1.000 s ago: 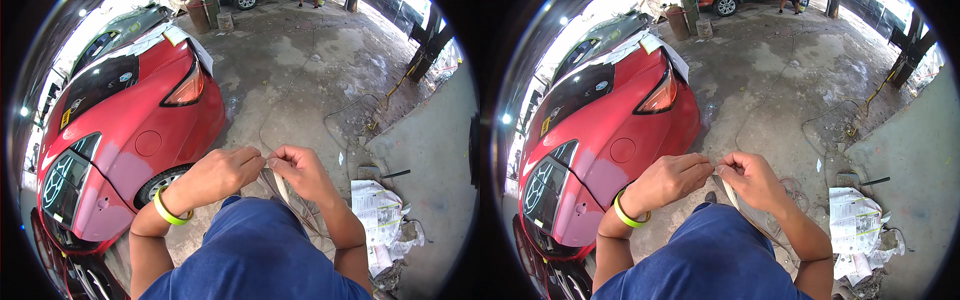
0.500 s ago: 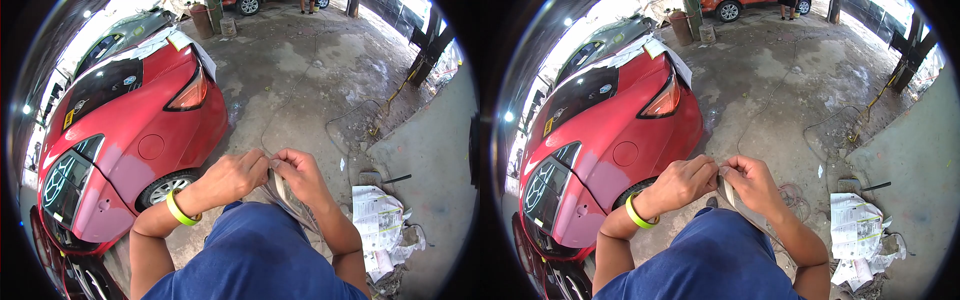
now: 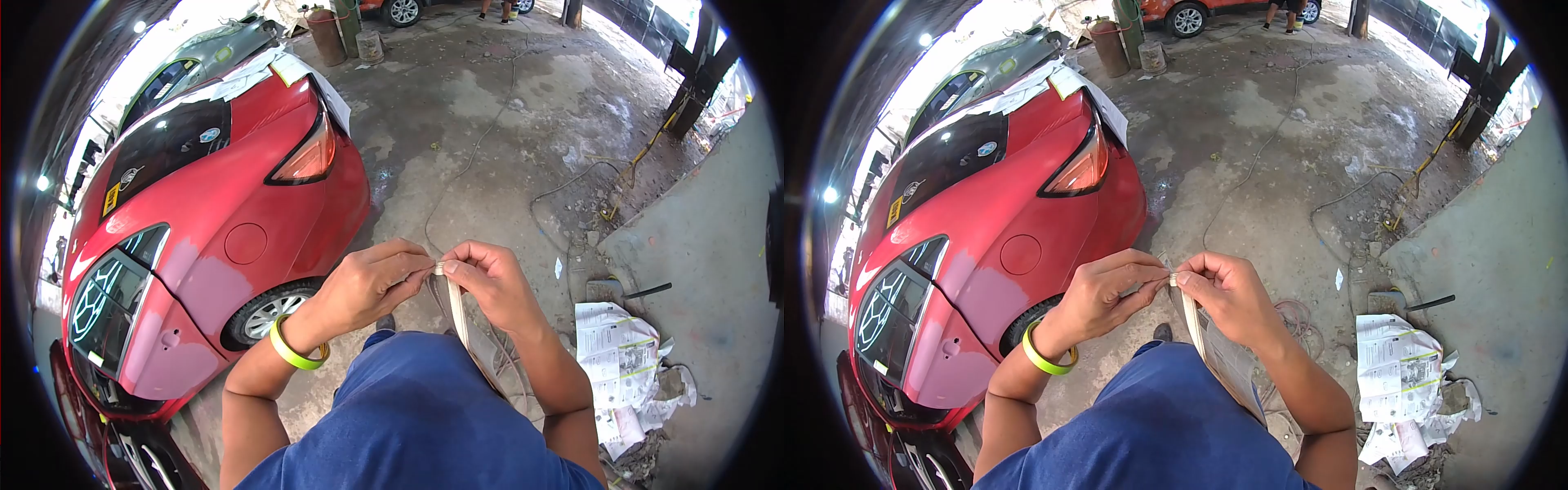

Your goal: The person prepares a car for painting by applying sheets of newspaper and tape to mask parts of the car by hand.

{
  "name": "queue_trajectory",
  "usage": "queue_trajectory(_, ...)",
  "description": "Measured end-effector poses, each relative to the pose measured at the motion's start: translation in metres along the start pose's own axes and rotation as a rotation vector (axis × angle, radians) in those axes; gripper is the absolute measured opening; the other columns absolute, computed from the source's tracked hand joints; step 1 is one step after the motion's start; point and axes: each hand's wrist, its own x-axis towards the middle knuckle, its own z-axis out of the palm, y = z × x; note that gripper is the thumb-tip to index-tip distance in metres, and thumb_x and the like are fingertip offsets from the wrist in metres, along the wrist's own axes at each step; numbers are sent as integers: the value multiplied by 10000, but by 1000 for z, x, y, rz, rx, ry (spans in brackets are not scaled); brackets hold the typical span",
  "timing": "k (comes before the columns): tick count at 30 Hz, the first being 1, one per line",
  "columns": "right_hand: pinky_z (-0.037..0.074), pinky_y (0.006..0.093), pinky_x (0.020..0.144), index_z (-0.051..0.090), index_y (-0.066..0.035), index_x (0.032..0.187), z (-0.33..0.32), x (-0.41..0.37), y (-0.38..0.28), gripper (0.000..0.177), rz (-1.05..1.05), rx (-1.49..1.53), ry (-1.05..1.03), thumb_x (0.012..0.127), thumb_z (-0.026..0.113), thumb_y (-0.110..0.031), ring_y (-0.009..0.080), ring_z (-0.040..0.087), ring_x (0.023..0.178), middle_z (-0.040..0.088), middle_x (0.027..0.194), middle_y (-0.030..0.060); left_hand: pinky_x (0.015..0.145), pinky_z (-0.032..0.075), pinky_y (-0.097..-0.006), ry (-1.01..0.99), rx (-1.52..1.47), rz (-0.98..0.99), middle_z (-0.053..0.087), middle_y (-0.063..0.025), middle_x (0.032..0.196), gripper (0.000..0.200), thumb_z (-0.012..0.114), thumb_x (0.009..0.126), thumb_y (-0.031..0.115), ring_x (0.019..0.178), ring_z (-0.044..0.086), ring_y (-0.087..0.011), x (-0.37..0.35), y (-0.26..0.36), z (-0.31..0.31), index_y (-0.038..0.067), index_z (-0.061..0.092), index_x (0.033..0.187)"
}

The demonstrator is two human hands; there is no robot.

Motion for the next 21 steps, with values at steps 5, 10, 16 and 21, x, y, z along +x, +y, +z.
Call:
queue_trajectory(5,448,219,672,743,27,1071,2,-1,-6,158,10,-115,26,1064,691,-121,11,555,780,685,892,-38,716,633,-393,-73,158,88,738,-144,1073,198,802,907,20,872,763,-312,3,3,-4,-26,740,1090)
queue_trajectory(10,431,249,615,734,34,1056,9,-3,-8,161,-19,-251,84,1047,699,-123,18,533,717,667,813,-23,639,591,-407,-97,282,179,677,-113,996,245,805,872,76,798,724,-303,6,5,-5,-21,675,1056)
queue_trajectory(16,390,218,618,736,29,1033,19,-1,-9,100,-57,-273,138,1046,688,-58,-3,496,730,661,835,-49,614,608,-372,-84,382,154,707,-121,995,284,851,784,1,729,718,-276,5,3,5,-23,696,1021)
queue_trajectory(21,404,214,631,734,30,1041,18,2,-1,101,-71,-117,151,1048,680,-55,2,516,734,664,838,-40,598,591,-370,78,306,67,711,-114,971,282,844,775,-34,725,719,-274,2,1,23,-3,682,1004)
